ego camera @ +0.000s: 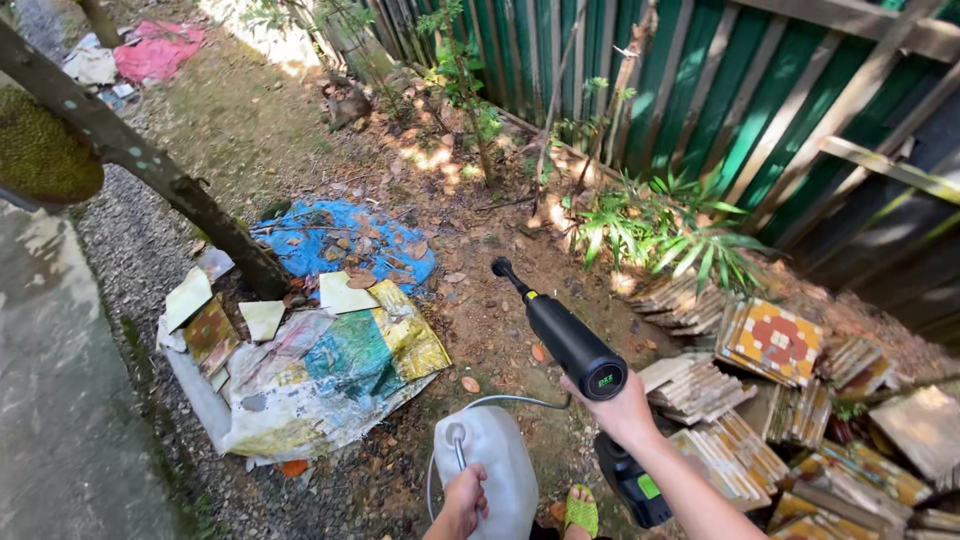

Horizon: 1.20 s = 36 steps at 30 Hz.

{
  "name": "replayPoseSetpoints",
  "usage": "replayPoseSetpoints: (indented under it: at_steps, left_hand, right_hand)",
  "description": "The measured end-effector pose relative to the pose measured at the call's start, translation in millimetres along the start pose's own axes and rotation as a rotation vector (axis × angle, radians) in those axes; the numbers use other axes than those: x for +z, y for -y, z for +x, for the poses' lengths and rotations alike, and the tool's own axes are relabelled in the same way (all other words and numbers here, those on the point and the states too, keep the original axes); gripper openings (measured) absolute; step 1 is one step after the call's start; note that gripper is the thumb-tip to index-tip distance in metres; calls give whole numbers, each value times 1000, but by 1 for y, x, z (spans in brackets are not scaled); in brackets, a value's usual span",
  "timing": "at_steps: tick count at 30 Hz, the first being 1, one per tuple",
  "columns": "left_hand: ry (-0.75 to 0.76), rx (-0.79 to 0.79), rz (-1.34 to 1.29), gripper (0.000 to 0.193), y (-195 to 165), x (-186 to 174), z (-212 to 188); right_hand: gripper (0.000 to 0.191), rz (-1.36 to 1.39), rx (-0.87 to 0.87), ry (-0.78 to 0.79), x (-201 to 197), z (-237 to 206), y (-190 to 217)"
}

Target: The person uses a handheld electric sprayer to apply liquid to plants and the ground in a garden area. They move along a fence line, spraying the base of various plants and the soil, then refill the sprayer from a second container and continue spraying.

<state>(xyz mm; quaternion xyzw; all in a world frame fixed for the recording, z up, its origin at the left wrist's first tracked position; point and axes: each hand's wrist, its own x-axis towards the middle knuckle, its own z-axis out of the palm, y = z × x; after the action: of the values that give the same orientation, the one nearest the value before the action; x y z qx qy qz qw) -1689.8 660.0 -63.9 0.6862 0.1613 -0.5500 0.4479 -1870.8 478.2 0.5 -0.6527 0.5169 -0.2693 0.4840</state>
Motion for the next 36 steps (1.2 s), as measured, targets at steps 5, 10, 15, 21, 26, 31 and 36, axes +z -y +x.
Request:
replayPoseSetpoints:
  at_steps: [5,10,15,21,26,31,36]
  left_hand:
    - [-19,46,5,17,-60,2,21]
    - [-81,3,3,13,-131,14,58]
    - [-53,5,-22,13,-215,15,102]
    - [-76,-36,14,16,-294,11,154]
    - [-79,-60,-1,17,-321,6,204]
    - [-50,-71,-2,16,-339,4,243]
    - [-63,-81,24,16,-375,21,279]
  right_hand:
    - [45,-53,-35,-19,33,55,37]
    - [34,-113,-105,15,72,123,69]
    - [25,-94,-51,97,120,188,104]
    - [22,-155,42,153,170,247,129]
    - [25,-168,-139,71,190,294,124]
    - [29,-118,-290,71,198,326,122]
    - [25,-185,-154,133,204,380,118]
